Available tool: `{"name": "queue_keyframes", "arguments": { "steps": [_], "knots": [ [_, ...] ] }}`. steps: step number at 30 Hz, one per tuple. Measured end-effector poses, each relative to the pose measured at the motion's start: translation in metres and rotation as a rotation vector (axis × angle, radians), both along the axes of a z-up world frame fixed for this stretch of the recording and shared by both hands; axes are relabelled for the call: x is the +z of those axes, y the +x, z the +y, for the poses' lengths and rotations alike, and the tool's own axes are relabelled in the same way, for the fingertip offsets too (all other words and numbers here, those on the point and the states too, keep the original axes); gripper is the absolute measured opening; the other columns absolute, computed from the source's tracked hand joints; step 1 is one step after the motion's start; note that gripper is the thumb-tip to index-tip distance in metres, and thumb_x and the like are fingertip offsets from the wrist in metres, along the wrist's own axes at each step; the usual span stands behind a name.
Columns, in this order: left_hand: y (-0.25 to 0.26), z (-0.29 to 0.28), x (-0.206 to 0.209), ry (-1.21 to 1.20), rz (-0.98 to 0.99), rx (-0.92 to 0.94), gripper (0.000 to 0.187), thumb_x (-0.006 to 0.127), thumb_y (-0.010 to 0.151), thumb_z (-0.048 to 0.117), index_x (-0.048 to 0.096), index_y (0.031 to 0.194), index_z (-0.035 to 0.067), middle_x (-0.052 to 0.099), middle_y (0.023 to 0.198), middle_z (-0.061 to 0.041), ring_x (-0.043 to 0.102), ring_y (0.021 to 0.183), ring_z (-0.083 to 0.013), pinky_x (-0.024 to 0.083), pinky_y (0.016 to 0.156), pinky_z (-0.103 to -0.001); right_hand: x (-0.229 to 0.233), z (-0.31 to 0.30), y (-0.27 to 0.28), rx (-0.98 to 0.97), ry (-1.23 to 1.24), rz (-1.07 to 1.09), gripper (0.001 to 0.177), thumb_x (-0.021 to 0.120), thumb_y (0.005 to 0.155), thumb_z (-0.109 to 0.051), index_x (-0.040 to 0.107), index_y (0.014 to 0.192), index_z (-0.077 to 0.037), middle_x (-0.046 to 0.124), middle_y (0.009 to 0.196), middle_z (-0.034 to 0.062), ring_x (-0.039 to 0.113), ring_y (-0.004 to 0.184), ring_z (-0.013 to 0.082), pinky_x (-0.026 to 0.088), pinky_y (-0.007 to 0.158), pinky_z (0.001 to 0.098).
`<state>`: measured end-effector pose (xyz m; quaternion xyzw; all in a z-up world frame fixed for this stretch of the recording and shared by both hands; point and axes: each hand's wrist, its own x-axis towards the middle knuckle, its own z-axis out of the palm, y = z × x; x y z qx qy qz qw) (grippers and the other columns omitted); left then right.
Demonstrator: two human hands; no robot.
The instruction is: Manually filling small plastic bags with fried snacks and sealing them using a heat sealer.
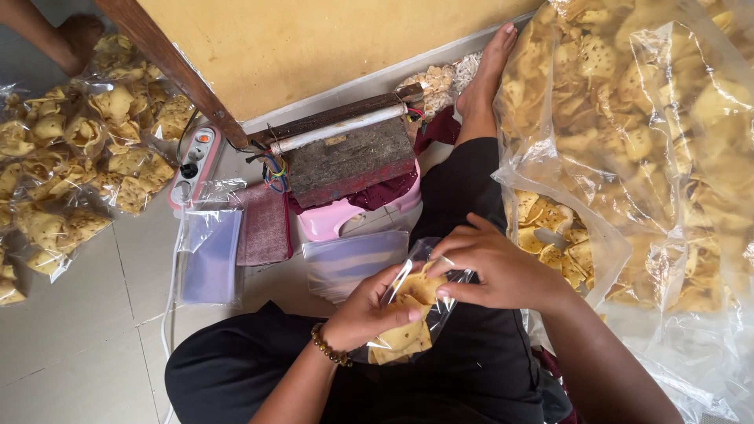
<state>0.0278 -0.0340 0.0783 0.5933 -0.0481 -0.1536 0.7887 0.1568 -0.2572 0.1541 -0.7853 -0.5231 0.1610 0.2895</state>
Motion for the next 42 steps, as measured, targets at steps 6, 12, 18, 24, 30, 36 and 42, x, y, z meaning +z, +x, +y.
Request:
{"name": "queue_keyframes", "arguments": {
  "steps": [6, 12, 18, 24, 30, 36, 42],
  "knots": [
    [-0.004, -0.005, -0.001, -0.024, -0.036, 0.052, 0.082, 0.071, 0.08, -0.006, 0.036, 0.154, 0.002, 0.06, 0.138, -0.015, 0.063, 0.113, -0.0194, 0.055, 0.092, -0.031, 0.008, -0.018, 0.009, -0.02, 0.1, 0.077, 0.025, 0.079, 0.082, -0.028, 0.082, 0.105, -0.018, 0.081, 0.104, -0.0034, 0.059, 0.125, 0.0214, 0.017, 0.113, 0.0582],
    [-0.004, -0.007, -0.005, -0.24, 0.025, 0.006, 0.067, 0.076, 0.085, 0.005, 0.049, 0.146, 0.001, 0.068, 0.112, -0.006, 0.061, 0.088, -0.0086, 0.052, 0.079, -0.022, 0.005, -0.004, -0.004, -0.032, -0.04, -0.1, 0.02, 0.082, 0.079, -0.036, 0.085, 0.092, -0.021, 0.071, 0.114, -0.0072, 0.057, 0.123, 0.017, 0.012, 0.109, 0.0697],
    [0.005, -0.011, -0.038, -0.129, -0.051, 0.15, 0.047, 0.07, 0.096, 0.013, 0.06, 0.14, 0.001, 0.069, 0.128, -0.021, 0.068, 0.107, -0.0223, 0.06, 0.088, -0.037, -0.021, 0.002, -0.007, -0.047, 0.174, -0.171, 0.013, 0.073, 0.089, -0.018, 0.071, 0.077, -0.023, 0.073, 0.077, -0.0085, 0.066, 0.113, 0.0132, 0.001, 0.121, 0.0538],
    [-0.001, -0.003, 0.007, -0.085, -0.049, 0.216, 0.048, 0.065, 0.095, 0.015, 0.055, 0.139, -0.002, 0.069, 0.131, -0.014, 0.068, 0.104, -0.017, 0.056, 0.09, -0.029, -0.016, -0.006, -0.007, -0.229, 0.606, 0.443, 0.047, 0.066, 0.092, -0.012, 0.052, 0.135, 0.001, 0.055, 0.147, 0.0209, 0.051, 0.143, 0.0315, 0.037, 0.122, 0.044],
    [-0.005, -0.004, 0.019, 0.019, -0.257, 0.244, 0.052, 0.058, 0.099, 0.017, 0.046, 0.147, 0.001, 0.063, 0.14, -0.02, 0.068, 0.118, -0.0257, 0.056, 0.099, -0.035, -0.046, 0.004, -0.022, -0.334, 0.885, 1.032, 0.007, 0.067, 0.094, 0.005, 0.071, 0.098, 0.004, 0.073, 0.099, 0.0182, 0.066, 0.088, 0.0224, 0.052, 0.082, 0.033],
    [-0.004, 0.004, 0.044, 0.158, -0.468, 0.688, 0.022, 0.067, 0.097, 0.014, 0.073, 0.116, 0.005, 0.075, 0.11, -0.012, 0.072, 0.094, -0.0187, 0.059, 0.086, -0.03, -0.048, 0.005, -0.03, -0.29, 0.933, 1.038, 0.014, 0.068, 0.096, -0.001, 0.073, 0.107, 0.007, 0.072, 0.102, 0.0209, 0.07, 0.088, 0.0237, 0.059, 0.079, 0.0329],
    [-0.008, 0.01, 0.059, 0.284, -0.441, 0.684, 0.013, 0.072, 0.086, 0.0, 0.074, 0.099, 0.003, 0.079, 0.097, -0.008, 0.072, 0.079, -0.0149, 0.059, 0.073, -0.025, -0.032, 0.011, -0.039, -0.247, 0.866, 0.851, 0.011, 0.07, 0.093, 0.001, 0.075, 0.103, 0.001, 0.075, 0.103, 0.017, 0.068, 0.087, 0.0196, 0.056, 0.078, 0.0313]
  ]
}}
